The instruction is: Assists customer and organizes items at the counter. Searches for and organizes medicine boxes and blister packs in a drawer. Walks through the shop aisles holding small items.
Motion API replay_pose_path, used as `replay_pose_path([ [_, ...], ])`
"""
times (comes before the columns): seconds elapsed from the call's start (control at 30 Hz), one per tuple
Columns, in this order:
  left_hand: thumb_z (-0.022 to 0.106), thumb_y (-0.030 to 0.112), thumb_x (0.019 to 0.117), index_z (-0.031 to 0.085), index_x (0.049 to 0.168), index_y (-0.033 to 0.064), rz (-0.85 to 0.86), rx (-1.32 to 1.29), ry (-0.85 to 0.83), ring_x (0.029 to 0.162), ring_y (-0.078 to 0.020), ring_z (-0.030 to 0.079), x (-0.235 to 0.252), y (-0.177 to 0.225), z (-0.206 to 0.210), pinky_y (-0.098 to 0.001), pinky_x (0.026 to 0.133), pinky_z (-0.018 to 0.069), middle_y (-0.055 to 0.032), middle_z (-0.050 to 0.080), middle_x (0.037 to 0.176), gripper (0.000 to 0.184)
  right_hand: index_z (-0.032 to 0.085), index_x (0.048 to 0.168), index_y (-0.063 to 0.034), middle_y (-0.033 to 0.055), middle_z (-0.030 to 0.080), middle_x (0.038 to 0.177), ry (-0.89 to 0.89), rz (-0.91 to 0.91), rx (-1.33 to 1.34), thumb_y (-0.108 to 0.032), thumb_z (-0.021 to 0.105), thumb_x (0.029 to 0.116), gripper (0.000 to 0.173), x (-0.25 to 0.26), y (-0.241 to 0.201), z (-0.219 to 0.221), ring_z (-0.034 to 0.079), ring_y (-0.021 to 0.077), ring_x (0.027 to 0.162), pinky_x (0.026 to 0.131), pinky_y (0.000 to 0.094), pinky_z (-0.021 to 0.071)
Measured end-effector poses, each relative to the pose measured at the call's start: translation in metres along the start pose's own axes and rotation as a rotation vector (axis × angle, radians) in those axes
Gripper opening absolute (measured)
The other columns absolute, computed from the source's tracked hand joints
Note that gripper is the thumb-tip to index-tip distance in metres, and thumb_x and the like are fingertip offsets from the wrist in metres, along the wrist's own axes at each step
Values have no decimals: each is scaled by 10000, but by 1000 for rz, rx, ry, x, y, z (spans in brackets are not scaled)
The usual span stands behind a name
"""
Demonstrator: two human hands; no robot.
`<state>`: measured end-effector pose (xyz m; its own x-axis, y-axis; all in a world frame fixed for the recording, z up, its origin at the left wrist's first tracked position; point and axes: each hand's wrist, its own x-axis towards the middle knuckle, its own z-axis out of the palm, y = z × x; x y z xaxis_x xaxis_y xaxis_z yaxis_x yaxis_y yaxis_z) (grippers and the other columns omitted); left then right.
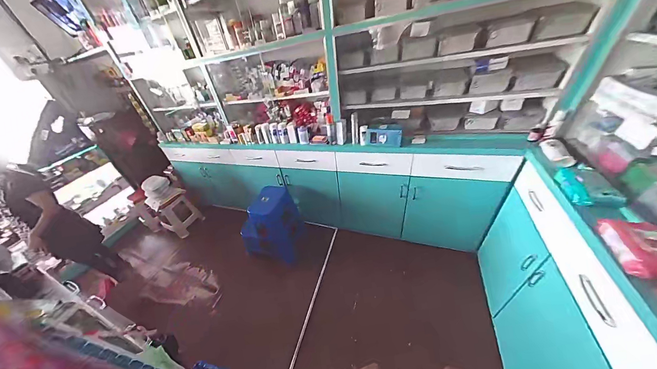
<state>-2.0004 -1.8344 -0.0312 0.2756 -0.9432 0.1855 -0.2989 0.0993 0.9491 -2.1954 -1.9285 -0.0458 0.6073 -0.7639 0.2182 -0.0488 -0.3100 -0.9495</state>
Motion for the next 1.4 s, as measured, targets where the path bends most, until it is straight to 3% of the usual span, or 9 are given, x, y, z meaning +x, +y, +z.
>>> replay_pose_path([
  [0.13, 769, 141, 863, 731, 795, -31, 62, 74, 315, 673, -66, 652, 84, -34, -10, -271, 670, 570, -51, 691, 718, 188, 739, 887, 24, 87, 710, 722, -200, -54, -121, -133, 756, 878, 158, 123, 26, -8, 663, 127, 629, 615, 348, 551],
  [0.27, 740, 57, 852, 676, 716, 73, -28, -225, 539, 589, -29, 614, 175, -57, -16, -242, 581, 551, 41, 648, 642, 151, 767, 1017, -58, -43, 755, 871, -385, 6, 152, -109, 729, 908, 126, 248, 42, -22, 694, 12, 772, 724, 228, 603],
  [0.47, 715, 89, 934, 696, 1072, -28, -126, -449, 557, 819, -145, 749, 269, -66, -31, -336, 767, 644, -81, 765, 928, 182, 731, 893, -51, -59, 719, 762, -390, -8, 235, 25, 669, 850, 108, 393, 71, -6, 653, -31, 677, 634, 154, 560],
  [0.67, 719, 204, 925, 663, 733, 22, -233, 256, 693, 581, -83, 603, 298, -92, -79, -290, 572, 521, -29, 628, 634, 270, 777, 1068, -80, -14, 756, 1025, -647, -349, 188, -233, 753, 918, 217, 474, 108, 44, 702, 20, 929, 817, 186, 602],
  [0.8, 682, 195, 955, 664, 763, -5, -239, 391, 589, 626, -193, 622, 309, -102, -113, -385, 611, 528, -94, 630, 674, 278, 780, 871, -131, -68, 711, 817, -809, -448, 85, -255, 686, 919, 163, 530, 108, 74, 644, -44, 785, 713, 124, 542],
  [0.97, 744, 168, 924, 715, 890, -21, -71, 199, 652, 764, -123, 675, 300, -136, -145, -307, 734, 567, -86, 707, 804, 194, 779, 915, -186, -103, 701, 771, -1407, 39, 584, -243, 701, 961, 107, 576, 113, 122, 615, -57, 680, 621, 127, 520],
  [1.07, 706, 28, 925, 693, 1124, -48, -126, -10, 829, 901, -70, 718, 301, -142, -150, -276, 852, 611, -79, 752, 991, 213, 795, 1025, -112, -20, 769, 890, -1439, 264, 616, -127, 756, 907, 125, 594, 113, 158, 697, 26, 742, 692, 211, 599],
  [1.13, 676, 28, 943, 690, 1146, -30, -228, 57, 951, 905, -70, 721, 302, -140, -154, -279, 850, 615, -63, 754, 1006, 212, 727, 1190, -35, 19, 766, 1006, -1470, 145, 533, -49, 761, 888, 304, 608, 107, 181, 713, 72, 806, 744, 248, 620],
  [1.4, 685, 72, 944, 730, 1067, 9, -357, 165, 1224, 853, -54, 715, 341, -142, -147, -257, 798, 617, -34, 758, 953, 145, 701, 1253, -66, 27, 752, 1017, -2109, 17, 367, 2, 801, 825, 445, 689, 108, 242, 716, 94, 840, 745, 270, 622],
])
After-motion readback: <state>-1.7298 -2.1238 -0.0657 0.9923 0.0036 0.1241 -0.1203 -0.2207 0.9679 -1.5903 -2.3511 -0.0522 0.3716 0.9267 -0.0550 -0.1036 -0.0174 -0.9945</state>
